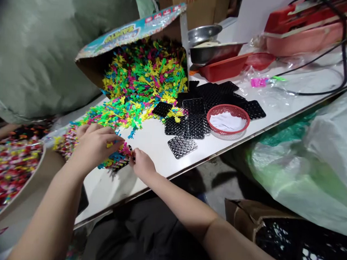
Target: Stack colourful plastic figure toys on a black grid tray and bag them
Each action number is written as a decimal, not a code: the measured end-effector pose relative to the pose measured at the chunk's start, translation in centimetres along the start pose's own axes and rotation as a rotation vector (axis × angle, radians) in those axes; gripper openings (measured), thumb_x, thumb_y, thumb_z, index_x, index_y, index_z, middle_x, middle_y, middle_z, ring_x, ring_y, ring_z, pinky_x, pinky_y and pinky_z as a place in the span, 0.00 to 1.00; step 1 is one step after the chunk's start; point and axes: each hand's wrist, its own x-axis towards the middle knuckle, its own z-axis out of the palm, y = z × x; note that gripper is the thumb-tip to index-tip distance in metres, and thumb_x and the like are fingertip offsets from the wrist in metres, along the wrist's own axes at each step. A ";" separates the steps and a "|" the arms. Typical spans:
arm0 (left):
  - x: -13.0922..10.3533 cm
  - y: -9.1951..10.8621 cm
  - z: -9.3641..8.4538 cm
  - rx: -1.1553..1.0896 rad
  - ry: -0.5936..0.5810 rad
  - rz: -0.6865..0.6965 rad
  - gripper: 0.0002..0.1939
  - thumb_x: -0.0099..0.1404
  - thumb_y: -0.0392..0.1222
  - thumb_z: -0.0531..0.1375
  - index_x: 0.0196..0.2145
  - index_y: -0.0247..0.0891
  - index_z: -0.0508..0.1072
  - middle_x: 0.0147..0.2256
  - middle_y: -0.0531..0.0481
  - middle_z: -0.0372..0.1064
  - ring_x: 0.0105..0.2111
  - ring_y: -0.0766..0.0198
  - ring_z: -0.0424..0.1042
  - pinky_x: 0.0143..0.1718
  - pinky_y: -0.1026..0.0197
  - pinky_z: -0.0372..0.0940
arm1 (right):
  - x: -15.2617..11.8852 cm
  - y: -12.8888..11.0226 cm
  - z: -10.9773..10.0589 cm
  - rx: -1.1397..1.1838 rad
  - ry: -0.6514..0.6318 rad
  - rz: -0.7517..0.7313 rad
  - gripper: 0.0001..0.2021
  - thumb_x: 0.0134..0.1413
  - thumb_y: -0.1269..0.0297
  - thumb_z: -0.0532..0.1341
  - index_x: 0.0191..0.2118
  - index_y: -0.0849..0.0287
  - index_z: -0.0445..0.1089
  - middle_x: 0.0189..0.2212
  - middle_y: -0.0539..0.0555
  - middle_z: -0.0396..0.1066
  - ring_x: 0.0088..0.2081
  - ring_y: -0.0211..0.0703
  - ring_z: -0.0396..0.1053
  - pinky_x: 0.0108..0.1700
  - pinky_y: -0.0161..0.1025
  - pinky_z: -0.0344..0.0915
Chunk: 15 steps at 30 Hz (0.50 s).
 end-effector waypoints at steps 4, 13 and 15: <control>0.5 0.4 -0.1 0.065 0.001 -0.081 0.09 0.54 0.46 0.57 0.24 0.42 0.73 0.32 0.46 0.64 0.39 0.53 0.58 0.42 0.50 0.49 | 0.0 0.1 -0.1 -0.017 -0.001 -0.033 0.04 0.52 0.66 0.55 0.34 0.57 0.58 0.27 0.48 0.62 0.28 0.37 0.60 0.29 0.32 0.54; 0.5 -0.1 1.0 0.165 0.015 -0.168 0.13 0.54 0.49 0.56 0.20 0.39 0.71 0.27 0.45 0.61 0.36 0.53 0.58 0.37 0.51 0.51 | 0.1 -0.2 -0.4 -0.022 -0.026 0.033 0.03 0.52 0.66 0.56 0.32 0.57 0.60 0.26 0.47 0.62 0.28 0.38 0.61 0.28 0.32 0.53; 0.5 -0.3 1.2 0.157 0.044 -0.158 0.13 0.53 0.48 0.56 0.18 0.39 0.70 0.25 0.46 0.59 0.35 0.54 0.58 0.35 0.52 0.51 | 0.1 -0.4 -0.5 0.005 -0.009 0.071 0.03 0.52 0.66 0.57 0.32 0.56 0.60 0.26 0.47 0.64 0.28 0.39 0.62 0.29 0.32 0.55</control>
